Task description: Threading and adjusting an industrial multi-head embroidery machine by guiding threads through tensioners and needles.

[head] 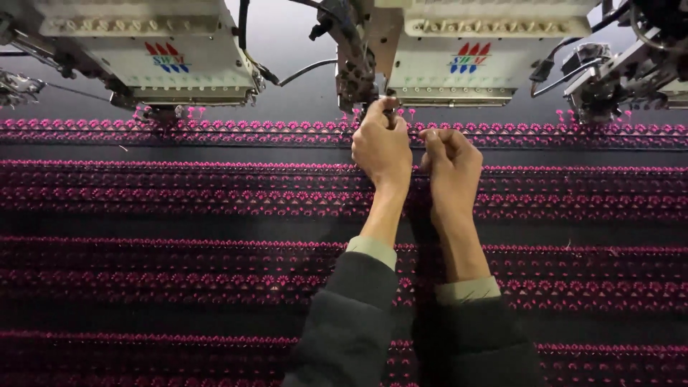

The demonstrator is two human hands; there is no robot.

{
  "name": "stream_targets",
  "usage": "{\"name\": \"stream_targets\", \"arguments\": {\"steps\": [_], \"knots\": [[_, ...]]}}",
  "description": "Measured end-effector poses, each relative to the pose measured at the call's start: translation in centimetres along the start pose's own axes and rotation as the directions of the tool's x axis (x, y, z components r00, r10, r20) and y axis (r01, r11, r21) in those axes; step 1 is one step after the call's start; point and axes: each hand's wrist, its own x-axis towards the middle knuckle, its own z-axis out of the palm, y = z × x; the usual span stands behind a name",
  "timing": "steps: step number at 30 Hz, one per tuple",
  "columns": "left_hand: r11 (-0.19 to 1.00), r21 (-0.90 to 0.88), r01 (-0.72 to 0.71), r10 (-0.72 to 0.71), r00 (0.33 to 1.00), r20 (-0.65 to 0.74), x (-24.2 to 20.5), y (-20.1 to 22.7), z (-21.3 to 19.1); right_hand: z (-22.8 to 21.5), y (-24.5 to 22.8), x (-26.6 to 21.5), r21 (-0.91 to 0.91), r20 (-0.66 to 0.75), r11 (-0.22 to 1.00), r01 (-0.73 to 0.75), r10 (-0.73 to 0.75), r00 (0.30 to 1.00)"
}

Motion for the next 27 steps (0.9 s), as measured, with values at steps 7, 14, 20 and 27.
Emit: {"name": "stream_targets", "arguments": {"steps": [7,14,20,27], "knots": [[0.992,0.087,-0.089,0.092,0.995,-0.035,-0.3,0.2,-0.1,-0.3,0.0,-0.3,0.082,0.019,0.996,-0.022,0.020,1.000],[0.977,0.172,-0.124,0.118,0.992,0.044,-1.2,0.5,-1.4,-0.8,0.6,0.4,0.074,0.046,0.996,-0.051,0.047,0.998],[0.942,0.241,-0.236,0.146,0.930,0.338,-0.6,0.4,-6.1,-1.2,-0.4,0.3,-0.094,0.109,0.995,-0.038,0.048,0.993],[0.944,0.183,-0.275,0.141,0.835,0.531,-1.2,-0.4,-8.8,-1.0,-0.2,1.1,-0.254,0.228,0.965,0.060,-0.001,0.974]]}}
